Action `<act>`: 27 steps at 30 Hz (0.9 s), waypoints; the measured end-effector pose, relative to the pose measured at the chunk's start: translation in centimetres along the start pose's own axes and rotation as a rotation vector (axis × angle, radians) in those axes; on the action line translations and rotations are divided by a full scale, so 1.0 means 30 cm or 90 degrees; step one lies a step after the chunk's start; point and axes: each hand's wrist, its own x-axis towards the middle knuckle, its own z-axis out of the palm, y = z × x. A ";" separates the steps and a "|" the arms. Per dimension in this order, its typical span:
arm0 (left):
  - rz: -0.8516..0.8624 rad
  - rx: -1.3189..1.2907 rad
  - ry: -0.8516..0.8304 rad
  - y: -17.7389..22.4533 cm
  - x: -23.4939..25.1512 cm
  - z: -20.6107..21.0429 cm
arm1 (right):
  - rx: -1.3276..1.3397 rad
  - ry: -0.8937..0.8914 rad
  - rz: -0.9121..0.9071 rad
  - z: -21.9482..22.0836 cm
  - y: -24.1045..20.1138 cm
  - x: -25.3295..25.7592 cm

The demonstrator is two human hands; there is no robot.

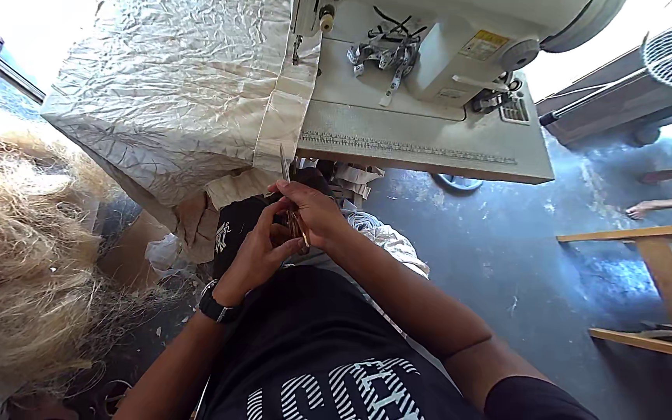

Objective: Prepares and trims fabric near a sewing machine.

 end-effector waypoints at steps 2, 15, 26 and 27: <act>0.000 0.004 0.001 -0.010 -0.001 -0.002 | -0.025 -0.011 0.013 0.011 0.004 0.003; 0.053 -0.472 -0.193 -0.061 -0.071 -0.075 | -0.070 -0.138 -0.008 -0.030 -0.012 -0.022; 0.190 0.312 0.225 0.031 -0.156 -0.077 | -0.154 -0.122 -0.151 -0.117 -0.010 0.037; 0.204 0.294 0.277 0.034 -0.159 -0.097 | -0.153 -0.109 -0.156 -0.127 -0.012 0.043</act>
